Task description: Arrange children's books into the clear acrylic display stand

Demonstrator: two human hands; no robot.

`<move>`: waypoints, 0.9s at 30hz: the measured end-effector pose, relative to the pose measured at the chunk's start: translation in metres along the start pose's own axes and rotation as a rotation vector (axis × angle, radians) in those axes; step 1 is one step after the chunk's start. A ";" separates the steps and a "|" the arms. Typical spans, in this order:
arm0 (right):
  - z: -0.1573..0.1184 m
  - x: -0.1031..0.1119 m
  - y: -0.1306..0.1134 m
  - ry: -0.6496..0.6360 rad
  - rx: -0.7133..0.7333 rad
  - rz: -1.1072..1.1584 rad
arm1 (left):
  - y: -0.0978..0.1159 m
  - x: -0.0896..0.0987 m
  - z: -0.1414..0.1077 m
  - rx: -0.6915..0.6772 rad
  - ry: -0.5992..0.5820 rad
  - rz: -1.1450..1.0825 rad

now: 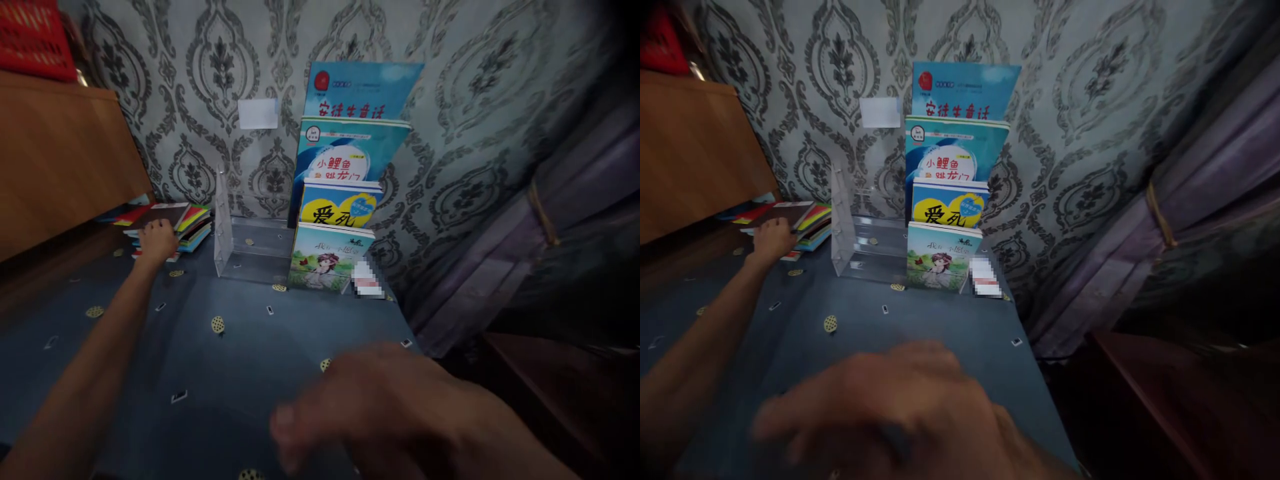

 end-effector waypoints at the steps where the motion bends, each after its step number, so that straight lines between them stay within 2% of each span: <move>1: -0.001 0.005 0.004 -0.039 -0.020 0.030 | -0.003 -0.004 0.004 -0.021 -0.013 0.026; 4: -0.012 0.001 0.030 -0.106 -0.015 0.057 | -0.010 -0.008 0.014 -0.070 -0.052 0.113; 6: -0.027 -0.019 0.060 -0.166 -0.075 0.022 | -0.013 -0.009 0.018 -0.084 -0.059 0.138; 9: -0.051 -0.052 0.107 -0.175 -0.197 -0.004 | -0.013 -0.008 0.021 -0.119 -0.064 0.163; 12: -0.062 -0.068 0.133 -0.129 -0.327 0.083 | -0.011 -0.009 0.019 -0.152 -0.070 0.195; 16: -0.060 -0.065 0.135 -0.078 -0.366 0.165 | -0.009 -0.009 0.011 -0.171 -0.056 0.246; 20: -0.061 -0.063 0.130 -0.092 -0.375 0.169 | -0.007 -0.005 -0.001 -0.188 -0.049 0.293; 27: -0.065 -0.062 0.127 -0.117 -0.376 0.176 | -0.004 -0.004 -0.039 -0.231 -0.093 0.366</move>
Point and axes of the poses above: each hand's wrist, its own z-axis towards the middle knuckle, its own x-axis out of the back of the hand, y = z × x, the point moved 3 cm from there along z, towards the middle knuckle
